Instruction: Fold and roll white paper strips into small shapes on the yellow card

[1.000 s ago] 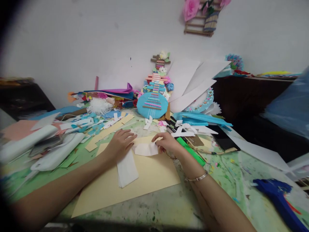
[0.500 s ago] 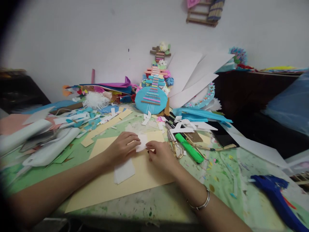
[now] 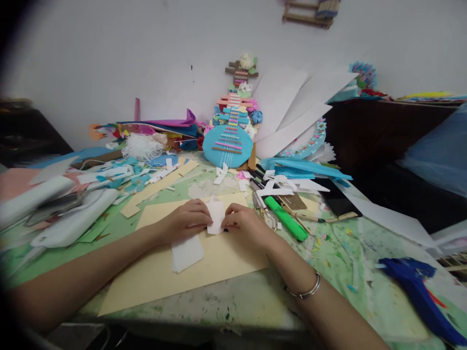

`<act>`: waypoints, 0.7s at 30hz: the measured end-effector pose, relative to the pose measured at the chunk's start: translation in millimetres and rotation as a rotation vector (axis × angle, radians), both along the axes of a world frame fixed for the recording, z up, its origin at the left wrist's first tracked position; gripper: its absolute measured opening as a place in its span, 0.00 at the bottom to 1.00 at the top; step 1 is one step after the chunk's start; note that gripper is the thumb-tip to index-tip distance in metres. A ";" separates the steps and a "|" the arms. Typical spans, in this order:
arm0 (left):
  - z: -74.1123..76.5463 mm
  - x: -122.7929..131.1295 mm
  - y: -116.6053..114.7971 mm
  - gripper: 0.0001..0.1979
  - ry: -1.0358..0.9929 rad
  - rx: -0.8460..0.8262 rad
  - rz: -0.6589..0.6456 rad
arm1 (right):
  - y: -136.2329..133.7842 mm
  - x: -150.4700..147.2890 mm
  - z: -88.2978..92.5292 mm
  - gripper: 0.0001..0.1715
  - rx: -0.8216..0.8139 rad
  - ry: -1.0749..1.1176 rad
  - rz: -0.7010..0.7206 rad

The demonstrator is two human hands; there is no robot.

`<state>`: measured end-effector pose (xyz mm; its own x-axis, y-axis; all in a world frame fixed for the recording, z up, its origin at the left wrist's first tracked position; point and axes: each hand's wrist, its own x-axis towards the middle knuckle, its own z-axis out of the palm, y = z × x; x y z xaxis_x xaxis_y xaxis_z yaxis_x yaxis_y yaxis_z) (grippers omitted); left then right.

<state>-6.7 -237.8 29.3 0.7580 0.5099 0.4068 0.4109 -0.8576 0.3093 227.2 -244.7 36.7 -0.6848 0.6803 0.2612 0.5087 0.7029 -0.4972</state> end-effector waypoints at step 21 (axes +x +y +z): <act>1.9 0.7 5.3 0.06 -0.093 -0.333 -0.050 | -0.3 -13.3 1.1 0.22 0.002 -0.018 0.099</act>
<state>-6.0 -232.5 31.2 0.7527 0.5895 0.2930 0.3278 -0.7216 0.6098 213.8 -245.0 37.8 -0.7535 0.6082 0.2497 0.4449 0.7513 -0.4875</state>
